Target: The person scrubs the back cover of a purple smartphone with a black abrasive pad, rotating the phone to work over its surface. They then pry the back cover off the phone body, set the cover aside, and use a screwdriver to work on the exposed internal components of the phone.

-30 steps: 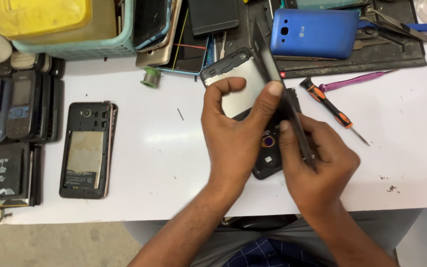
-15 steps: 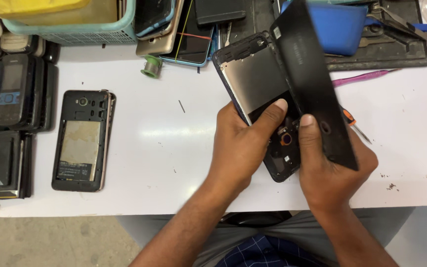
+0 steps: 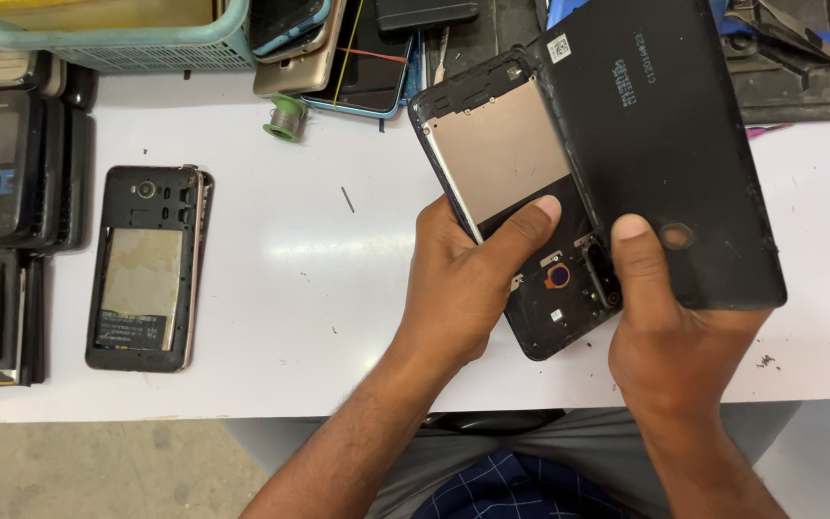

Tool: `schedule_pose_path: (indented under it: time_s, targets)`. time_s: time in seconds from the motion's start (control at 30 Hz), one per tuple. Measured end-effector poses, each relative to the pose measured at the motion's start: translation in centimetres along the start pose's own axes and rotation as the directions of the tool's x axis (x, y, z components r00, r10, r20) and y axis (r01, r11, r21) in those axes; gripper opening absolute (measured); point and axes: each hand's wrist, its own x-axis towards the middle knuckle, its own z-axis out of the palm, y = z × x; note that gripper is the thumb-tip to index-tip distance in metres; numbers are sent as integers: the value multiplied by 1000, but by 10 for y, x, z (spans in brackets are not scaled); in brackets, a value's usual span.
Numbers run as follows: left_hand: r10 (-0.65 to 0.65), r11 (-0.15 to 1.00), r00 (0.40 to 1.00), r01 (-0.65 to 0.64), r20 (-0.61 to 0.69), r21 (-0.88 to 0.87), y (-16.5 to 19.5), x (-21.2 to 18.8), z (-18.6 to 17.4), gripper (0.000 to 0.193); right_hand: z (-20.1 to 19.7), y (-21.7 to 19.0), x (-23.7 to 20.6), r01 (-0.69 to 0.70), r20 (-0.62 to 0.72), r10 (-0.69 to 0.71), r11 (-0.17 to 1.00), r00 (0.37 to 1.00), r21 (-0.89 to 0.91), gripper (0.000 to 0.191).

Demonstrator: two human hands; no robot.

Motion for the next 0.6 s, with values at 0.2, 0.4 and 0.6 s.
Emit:
schedule_pose_path:
  time_s: [0.2,0.4,0.6]
  targets:
    - [-23,999,1000,23,17,-33,-3,1,-3,27,-6,13,-1,-119,15,119,962,993,247,19]
    - [-34,997,999,35,26,-68,-6,-1,-4,27,-12,22,0,-209,49,209,880,977,426,24]
    - [-25,994,998,30,52,-105,-8,-1,-7,28,-15,15,5,-344,81,346,824,935,451,22]
